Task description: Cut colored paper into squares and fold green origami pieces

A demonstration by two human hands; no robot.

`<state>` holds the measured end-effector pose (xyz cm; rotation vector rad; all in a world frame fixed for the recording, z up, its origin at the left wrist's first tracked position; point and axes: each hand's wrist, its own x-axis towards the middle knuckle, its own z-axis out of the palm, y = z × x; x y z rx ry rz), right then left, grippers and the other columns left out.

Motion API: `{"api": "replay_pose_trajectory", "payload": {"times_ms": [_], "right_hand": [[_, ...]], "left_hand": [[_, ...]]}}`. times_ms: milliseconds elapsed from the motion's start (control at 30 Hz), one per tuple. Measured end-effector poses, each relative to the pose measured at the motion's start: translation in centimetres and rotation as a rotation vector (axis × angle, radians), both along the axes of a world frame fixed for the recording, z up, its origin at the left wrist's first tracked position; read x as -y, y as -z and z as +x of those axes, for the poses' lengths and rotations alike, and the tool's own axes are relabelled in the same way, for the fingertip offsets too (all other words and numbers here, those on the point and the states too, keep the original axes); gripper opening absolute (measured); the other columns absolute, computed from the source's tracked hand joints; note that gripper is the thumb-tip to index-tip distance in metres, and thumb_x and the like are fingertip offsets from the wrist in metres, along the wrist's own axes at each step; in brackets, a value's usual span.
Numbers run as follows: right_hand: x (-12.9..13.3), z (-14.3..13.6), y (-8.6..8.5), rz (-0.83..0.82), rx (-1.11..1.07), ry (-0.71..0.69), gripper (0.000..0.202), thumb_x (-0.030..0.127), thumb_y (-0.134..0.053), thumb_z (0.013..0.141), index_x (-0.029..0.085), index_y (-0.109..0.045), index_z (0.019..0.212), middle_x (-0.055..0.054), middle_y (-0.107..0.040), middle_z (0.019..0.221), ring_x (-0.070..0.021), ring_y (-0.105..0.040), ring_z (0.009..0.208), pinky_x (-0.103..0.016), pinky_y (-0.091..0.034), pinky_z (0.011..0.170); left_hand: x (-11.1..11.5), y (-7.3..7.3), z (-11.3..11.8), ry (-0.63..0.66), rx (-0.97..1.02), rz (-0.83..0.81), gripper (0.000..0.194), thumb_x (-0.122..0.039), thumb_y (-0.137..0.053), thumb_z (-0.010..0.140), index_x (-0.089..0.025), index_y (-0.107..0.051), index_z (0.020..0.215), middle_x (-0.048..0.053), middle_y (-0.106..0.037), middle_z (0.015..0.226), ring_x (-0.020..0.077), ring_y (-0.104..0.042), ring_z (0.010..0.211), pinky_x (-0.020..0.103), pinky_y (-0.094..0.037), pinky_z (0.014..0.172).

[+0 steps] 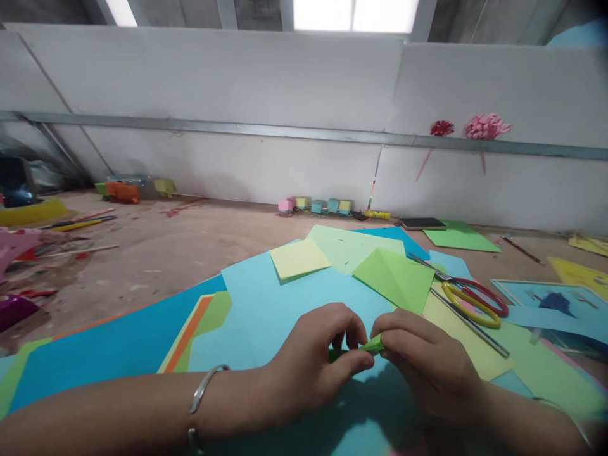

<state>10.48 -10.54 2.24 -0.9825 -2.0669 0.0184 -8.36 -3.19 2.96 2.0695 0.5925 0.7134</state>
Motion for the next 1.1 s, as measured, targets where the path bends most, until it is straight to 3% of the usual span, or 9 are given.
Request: {"api": "replay_pose_trajectory", "payload": {"times_ms": [200,300,400,600,733,867,1000,1100], "right_hand": [[0.6,-0.4,-1.0,-0.013,-0.035,0.017,0.016,0.007,-0.046,0.091,0.021,-0.055,0.09,-0.005,-0.066,0.084,-0.0138,-0.062,0.075,-0.023,-0.053,0.067],[1.0,-0.5,-1.3,-0.028,-0.068,0.083,0.009,0.014,-0.052,0.093,0.023,-0.055,0.093,-0.003,-0.068,0.082,-0.0136,-0.065,0.073,-0.022,-0.053,0.065],[1.1,-0.5,-1.0,-0.055,-0.102,0.146,0.006,0.018,-0.055,0.092,0.024,-0.055,0.092,-0.001,-0.069,0.078,-0.0125,-0.066,0.067,-0.02,-0.052,0.06],[0.8,-0.4,-0.4,-0.096,-0.152,0.181,0.013,0.015,-0.06,0.088,0.024,-0.057,0.096,0.001,-0.069,0.076,-0.011,-0.066,0.063,-0.019,-0.053,0.059],[0.5,-0.3,-0.1,-0.235,-0.219,0.165,0.011,0.019,-0.063,0.087,0.024,-0.06,0.096,0.001,-0.069,0.078,-0.0117,-0.065,0.066,-0.02,-0.054,0.061],[-0.1,0.0,0.2,-0.508,-0.43,0.152,0.027,0.035,-0.069,0.083,0.019,-0.061,0.103,-0.003,-0.067,0.082,-0.0144,-0.063,0.069,-0.025,-0.055,0.061],[-0.5,0.2,0.2,-0.779,-0.461,0.093,0.029,0.046,-0.064,0.084,0.017,-0.064,0.087,0.0,-0.059,0.066,-0.012,-0.054,0.058,-0.023,-0.046,0.054],[-0.4,0.2,0.0,-0.801,-0.419,0.108,0.027,0.042,-0.062,0.084,0.017,-0.064,0.077,0.0,-0.057,0.063,-0.0113,-0.05,0.058,-0.023,-0.041,0.054]], "left_hand": [[0.4,-0.6,0.0,0.04,0.113,-0.096,0.016,-0.031,-0.064,0.082,-0.018,-0.06,0.073,-0.001,-0.055,0.065,0.0111,-0.045,0.058,0.024,-0.037,0.056],[0.6,-0.7,0.0,0.055,0.113,-0.23,0.019,-0.033,-0.062,0.081,-0.017,-0.057,0.072,-0.001,-0.054,0.066,0.0111,-0.044,0.06,0.024,-0.037,0.056],[0.5,-0.5,0.2,0.09,0.104,-0.366,0.022,-0.036,-0.059,0.082,-0.017,-0.053,0.071,-0.002,-0.049,0.064,0.0105,-0.041,0.059,0.023,-0.035,0.053],[0.3,0.2,0.4,0.118,0.095,-0.45,0.021,-0.035,-0.06,0.082,-0.016,-0.055,0.074,-0.003,-0.048,0.063,0.0092,-0.041,0.057,0.022,-0.034,0.052],[0.1,0.5,0.5,0.105,0.14,-0.501,0.019,-0.034,-0.062,0.081,-0.016,-0.055,0.079,-0.004,-0.05,0.065,0.0086,-0.043,0.055,0.022,-0.037,0.052],[-0.2,0.5,0.6,0.044,0.164,-0.442,0.019,-0.032,-0.061,0.082,-0.017,-0.053,0.074,-0.004,-0.049,0.062,0.0088,-0.045,0.054,0.022,-0.037,0.051],[-0.3,0.5,0.6,0.021,0.104,-0.384,0.018,-0.031,-0.06,0.083,-0.017,-0.054,0.072,-0.003,-0.051,0.061,0.0092,-0.045,0.054,0.022,-0.038,0.051],[-0.4,0.5,0.8,0.01,0.075,-0.407,0.02,-0.033,-0.062,0.083,-0.017,-0.054,0.073,-0.003,-0.051,0.061,0.0089,-0.045,0.053,0.022,-0.037,0.049]]}}
